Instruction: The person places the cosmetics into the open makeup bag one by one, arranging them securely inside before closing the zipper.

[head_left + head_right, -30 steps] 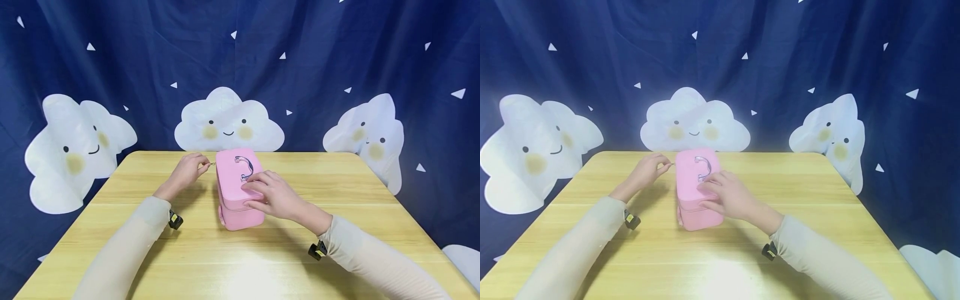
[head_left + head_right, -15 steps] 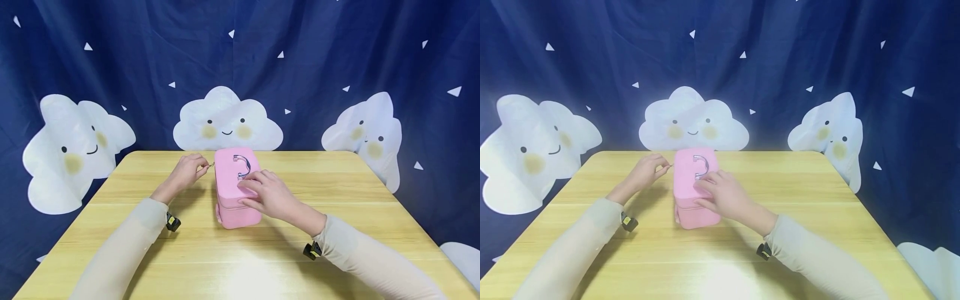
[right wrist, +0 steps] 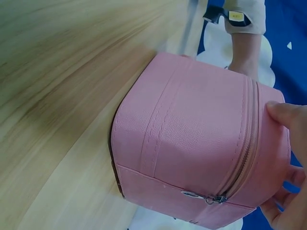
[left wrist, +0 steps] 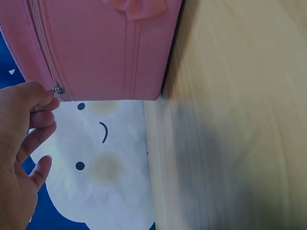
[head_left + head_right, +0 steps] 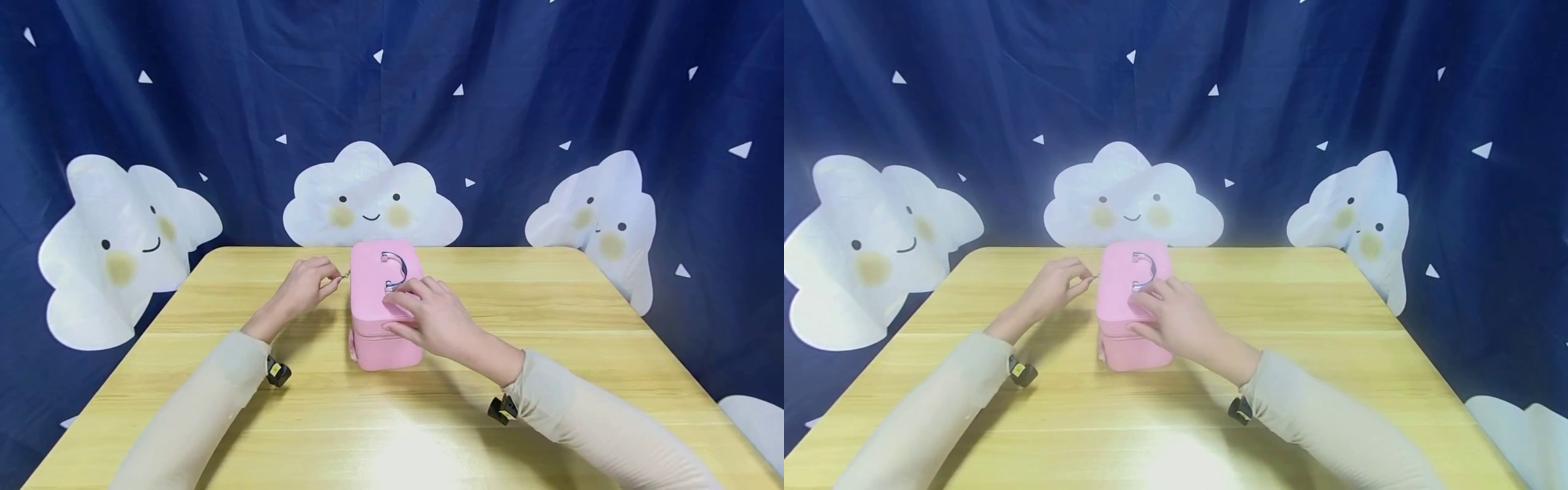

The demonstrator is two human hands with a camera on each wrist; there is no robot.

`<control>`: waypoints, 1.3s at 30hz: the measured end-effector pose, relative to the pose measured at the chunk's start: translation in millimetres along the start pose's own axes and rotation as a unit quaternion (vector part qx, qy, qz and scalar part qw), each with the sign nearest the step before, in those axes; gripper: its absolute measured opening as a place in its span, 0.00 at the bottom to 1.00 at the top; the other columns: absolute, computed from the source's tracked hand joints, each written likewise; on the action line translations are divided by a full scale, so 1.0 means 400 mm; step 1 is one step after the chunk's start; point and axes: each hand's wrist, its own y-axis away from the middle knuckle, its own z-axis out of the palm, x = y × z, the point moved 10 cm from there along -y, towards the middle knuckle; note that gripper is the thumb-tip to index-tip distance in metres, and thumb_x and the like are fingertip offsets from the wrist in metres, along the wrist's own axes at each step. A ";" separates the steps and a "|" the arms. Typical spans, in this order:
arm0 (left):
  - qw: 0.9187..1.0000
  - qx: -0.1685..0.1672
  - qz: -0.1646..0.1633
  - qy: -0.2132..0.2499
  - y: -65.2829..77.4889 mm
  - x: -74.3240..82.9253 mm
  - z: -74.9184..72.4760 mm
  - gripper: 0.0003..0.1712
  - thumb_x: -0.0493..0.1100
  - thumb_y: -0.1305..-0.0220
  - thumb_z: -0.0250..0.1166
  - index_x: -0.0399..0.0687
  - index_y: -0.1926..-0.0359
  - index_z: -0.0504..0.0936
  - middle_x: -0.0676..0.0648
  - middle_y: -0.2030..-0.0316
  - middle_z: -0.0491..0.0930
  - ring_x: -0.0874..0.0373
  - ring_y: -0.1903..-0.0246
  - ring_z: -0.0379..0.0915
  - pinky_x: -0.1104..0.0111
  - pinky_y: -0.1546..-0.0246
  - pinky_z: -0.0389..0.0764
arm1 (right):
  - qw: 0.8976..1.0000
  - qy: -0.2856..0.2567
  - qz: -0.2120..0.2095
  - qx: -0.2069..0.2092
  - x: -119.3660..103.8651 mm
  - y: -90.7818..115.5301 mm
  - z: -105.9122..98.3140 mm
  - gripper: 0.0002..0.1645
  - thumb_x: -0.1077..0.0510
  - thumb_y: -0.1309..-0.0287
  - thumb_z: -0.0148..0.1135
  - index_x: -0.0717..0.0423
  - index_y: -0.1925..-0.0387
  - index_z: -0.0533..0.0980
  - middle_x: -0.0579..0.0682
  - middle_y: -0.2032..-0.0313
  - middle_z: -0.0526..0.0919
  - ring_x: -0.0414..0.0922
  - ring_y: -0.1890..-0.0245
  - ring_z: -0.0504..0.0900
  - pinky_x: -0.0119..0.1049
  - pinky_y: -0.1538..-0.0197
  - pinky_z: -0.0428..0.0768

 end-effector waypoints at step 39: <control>0.989 0.056 0.132 0.023 0.143 0.181 -0.079 0.04 0.35 0.46 0.70 0.47 0.70 0.83 0.55 0.69 0.80 0.52 0.61 0.77 0.57 0.61 0.71 | 1.000 0.015 0.023 -0.014 -0.001 -0.011 0.013 0.22 0.40 0.44 0.69 0.45 0.52 0.81 0.45 0.55 0.79 0.46 0.57 0.75 0.41 0.56 0.74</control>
